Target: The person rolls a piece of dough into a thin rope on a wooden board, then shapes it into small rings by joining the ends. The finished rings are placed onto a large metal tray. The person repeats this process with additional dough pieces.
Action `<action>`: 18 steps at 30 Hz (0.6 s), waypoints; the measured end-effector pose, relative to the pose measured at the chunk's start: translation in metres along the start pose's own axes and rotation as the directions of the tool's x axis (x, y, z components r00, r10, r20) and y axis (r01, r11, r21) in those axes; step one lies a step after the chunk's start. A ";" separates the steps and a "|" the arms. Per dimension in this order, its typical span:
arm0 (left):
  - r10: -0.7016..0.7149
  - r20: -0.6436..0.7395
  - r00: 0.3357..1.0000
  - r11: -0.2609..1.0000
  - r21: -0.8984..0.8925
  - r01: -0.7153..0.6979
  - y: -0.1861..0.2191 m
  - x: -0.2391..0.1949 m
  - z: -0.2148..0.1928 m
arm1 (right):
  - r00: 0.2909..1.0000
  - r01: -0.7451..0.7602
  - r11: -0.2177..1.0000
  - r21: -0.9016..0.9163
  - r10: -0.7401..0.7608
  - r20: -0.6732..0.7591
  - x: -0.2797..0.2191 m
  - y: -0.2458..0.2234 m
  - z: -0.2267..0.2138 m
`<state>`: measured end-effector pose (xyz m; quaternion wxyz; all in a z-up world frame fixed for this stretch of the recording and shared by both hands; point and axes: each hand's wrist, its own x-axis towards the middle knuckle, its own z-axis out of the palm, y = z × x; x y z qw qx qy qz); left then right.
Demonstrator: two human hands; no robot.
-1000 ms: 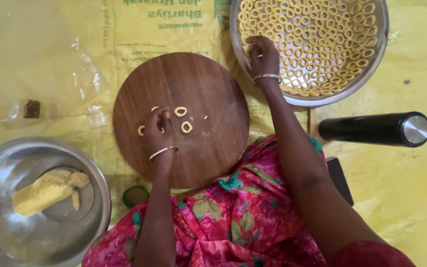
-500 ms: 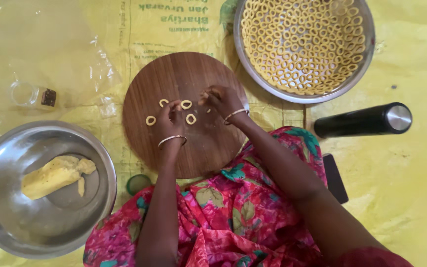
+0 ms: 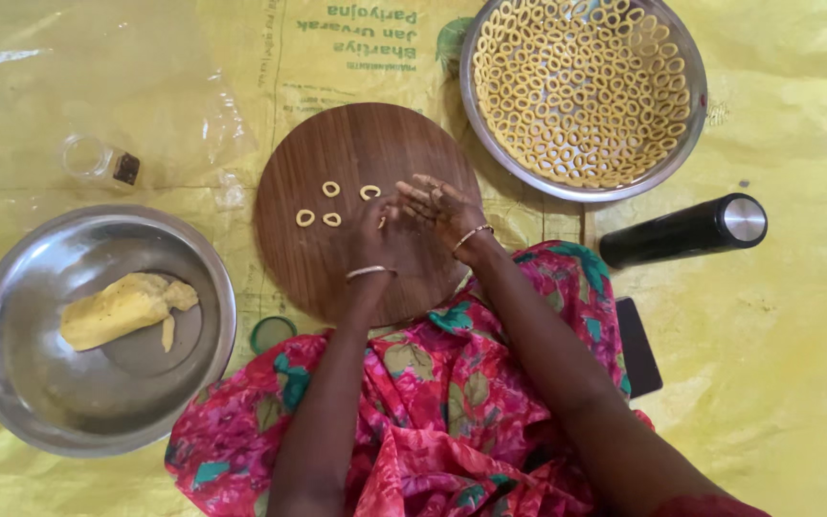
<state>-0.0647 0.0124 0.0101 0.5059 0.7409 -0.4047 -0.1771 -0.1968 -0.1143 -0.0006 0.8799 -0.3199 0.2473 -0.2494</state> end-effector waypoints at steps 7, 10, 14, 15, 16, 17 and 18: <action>0.337 0.291 0.895 0.861 0.288 -0.418 0.059 -0.040 0.024 | 0.956 -0.152 0.888 0.434 0.021 0.293 -0.004 0.017 0.011; 0.348 0.334 0.876 0.905 0.124 -0.407 0.057 -0.040 0.031 | 0.938 -0.148 0.854 0.500 -0.039 0.345 -0.004 0.023 0.008; 0.338 0.379 0.862 0.898 0.143 -0.415 0.037 -0.040 0.038 | 0.952 -0.127 0.887 0.444 -0.017 0.305 -0.007 0.020 0.009; 0.343 0.372 0.862 0.889 0.167 -0.426 0.031 -0.041 0.042 | 0.964 -0.119 0.899 0.421 0.003 0.266 -0.009 0.021 0.011; 0.298 0.320 0.899 0.877 0.280 -0.390 0.024 -0.036 0.047 | 0.974 -0.112 0.911 0.397 0.021 0.227 -0.011 0.022 0.015; 0.259 0.260 0.930 0.855 0.387 -0.346 0.017 -0.024 0.053 | 0.980 -0.116 0.914 0.388 0.041 0.196 -0.018 0.027 0.020; 0.224 0.196 0.955 0.822 0.488 -0.293 0.011 -0.015 0.058 | 0.984 -0.120 0.918 0.378 0.061 0.165 -0.030 0.036 0.026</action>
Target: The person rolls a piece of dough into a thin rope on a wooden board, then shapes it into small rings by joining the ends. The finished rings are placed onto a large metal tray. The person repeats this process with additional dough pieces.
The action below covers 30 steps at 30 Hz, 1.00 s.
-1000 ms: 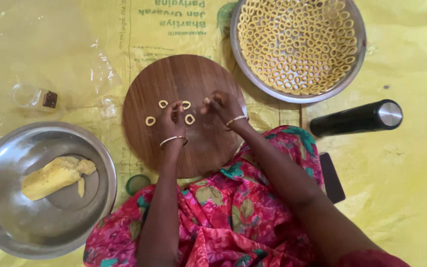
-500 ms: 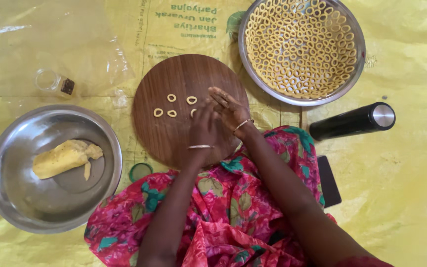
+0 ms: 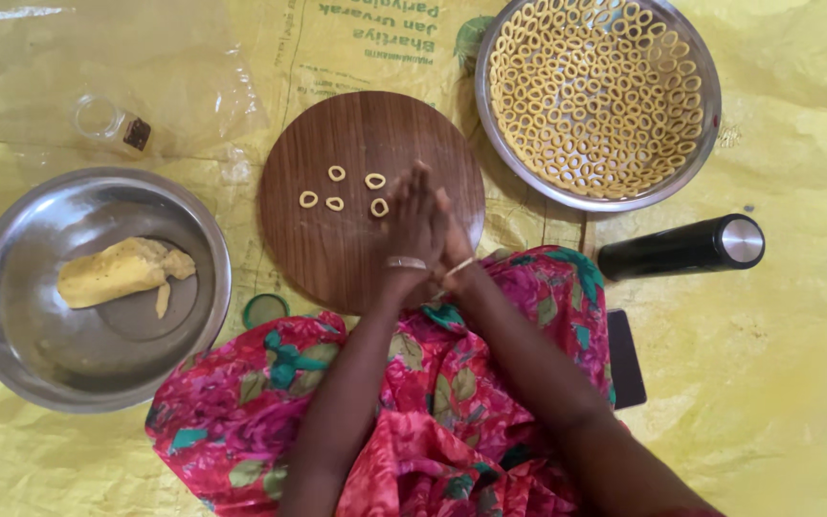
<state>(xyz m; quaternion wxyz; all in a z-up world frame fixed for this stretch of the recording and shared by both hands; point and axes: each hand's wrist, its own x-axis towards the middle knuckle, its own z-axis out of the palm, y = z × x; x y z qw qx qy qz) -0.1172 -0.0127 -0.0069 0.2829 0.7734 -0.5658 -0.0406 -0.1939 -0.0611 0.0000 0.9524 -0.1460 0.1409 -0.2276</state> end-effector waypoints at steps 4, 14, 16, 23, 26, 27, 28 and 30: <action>-0.143 0.179 0.973 0.966 -0.187 0.177 -0.004 0.030 0.025 | 0.999 0.011 1.000 -0.029 -0.012 -0.051 -0.018 -0.005 0.006; -0.151 0.120 0.981 0.987 -0.031 0.156 0.016 0.032 0.051 | 0.997 0.065 0.997 0.032 -0.064 -0.038 -0.025 -0.026 -0.005; -0.188 0.152 0.970 0.982 -0.005 0.190 0.009 0.029 0.045 | 0.999 0.002 0.998 0.071 -0.005 0.045 -0.019 -0.020 -0.010; 0.014 0.087 0.996 0.956 -0.293 0.012 0.035 -0.021 0.048 | 0.979 0.135 0.990 0.035 -0.139 0.148 0.012 -0.026 -0.063; -0.021 0.059 0.998 0.929 -0.367 0.041 0.043 -0.031 0.045 | 0.994 0.105 0.987 0.123 -0.108 0.022 0.034 -0.031 -0.081; -0.052 0.054 0.997 0.925 -0.374 0.068 0.043 -0.032 0.044 | 0.996 0.082 0.990 0.116 -0.083 0.005 0.040 -0.028 -0.083; -0.070 0.037 0.997 0.929 -0.362 0.078 0.041 -0.031 0.043 | 0.998 0.060 0.992 0.108 -0.059 -0.012 0.043 -0.027 -0.083; -0.107 0.004 0.994 0.935 -0.338 0.102 0.037 -0.028 0.042 | 0.998 0.039 0.992 0.117 -0.044 0.039 0.042 -0.024 -0.081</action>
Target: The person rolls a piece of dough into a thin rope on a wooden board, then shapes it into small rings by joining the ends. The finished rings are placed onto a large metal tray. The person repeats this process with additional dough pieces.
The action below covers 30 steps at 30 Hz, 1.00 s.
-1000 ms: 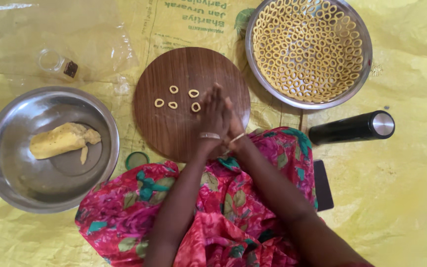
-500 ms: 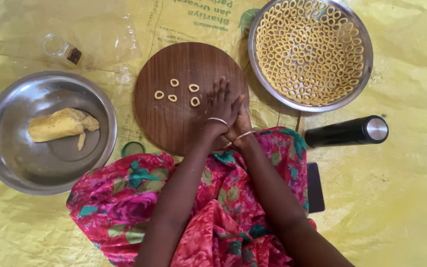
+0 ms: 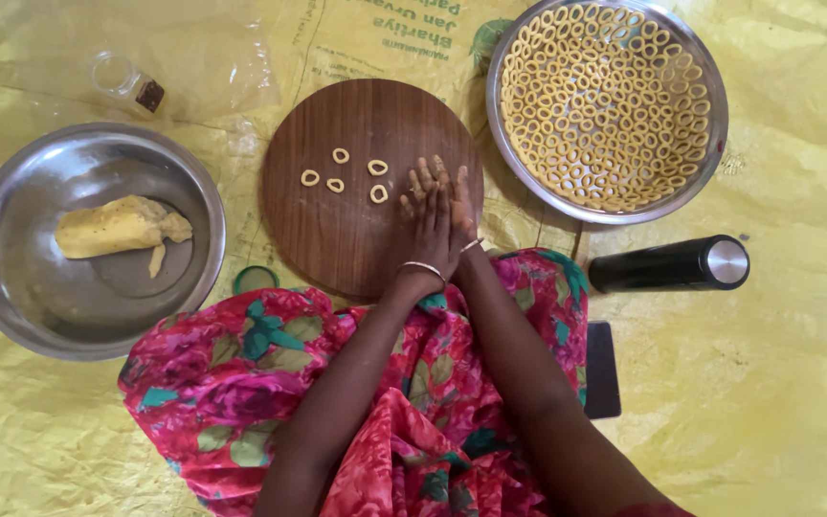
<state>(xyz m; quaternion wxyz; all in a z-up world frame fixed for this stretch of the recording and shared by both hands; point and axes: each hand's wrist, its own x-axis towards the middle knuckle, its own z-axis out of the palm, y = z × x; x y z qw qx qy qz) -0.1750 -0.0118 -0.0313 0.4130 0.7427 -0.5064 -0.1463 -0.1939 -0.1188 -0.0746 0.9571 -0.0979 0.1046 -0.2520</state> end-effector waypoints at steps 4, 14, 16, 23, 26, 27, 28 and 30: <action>-0.122 -0.013 0.992 0.986 0.111 0.123 -0.020 0.018 -0.008 | 0.985 -0.023 0.969 -0.246 0.064 0.160 -0.011 0.016 0.031; -0.249 -0.110 0.962 0.956 0.133 0.263 -0.049 0.051 -0.013 | 0.986 -0.156 0.980 -0.126 0.161 0.031 -0.048 0.027 0.083; -0.234 -0.101 0.967 0.963 0.110 0.245 -0.042 0.050 -0.013 | 0.986 -0.162 0.976 -0.143 0.165 0.009 -0.045 0.025 0.073; -0.092 -0.025 0.995 0.993 0.069 0.094 0.017 0.009 -0.001 | 0.998 0.026 0.963 -0.268 -0.012 0.054 -0.025 -0.002 0.046; 0.000 -0.024 1.000 0.998 -0.058 -0.001 0.023 0.003 0.002 | 0.995 0.058 0.980 -0.188 -0.041 0.094 -0.029 -0.010 0.042; 0.022 -0.033 0.999 0.996 -0.085 -0.025 0.022 0.003 0.003 | 0.993 0.066 0.985 -0.161 -0.050 0.105 -0.032 -0.010 0.042; 0.004 -0.029 1.000 1.000 -0.010 -0.004 0.021 0.005 0.004 | 0.992 0.074 0.988 -0.134 -0.059 0.116 -0.034 -0.009 0.041; -0.036 -0.027 0.999 0.990 0.138 0.039 0.018 0.016 0.006 | 0.966 0.141 0.969 -0.205 -0.089 0.243 -0.040 -0.005 0.041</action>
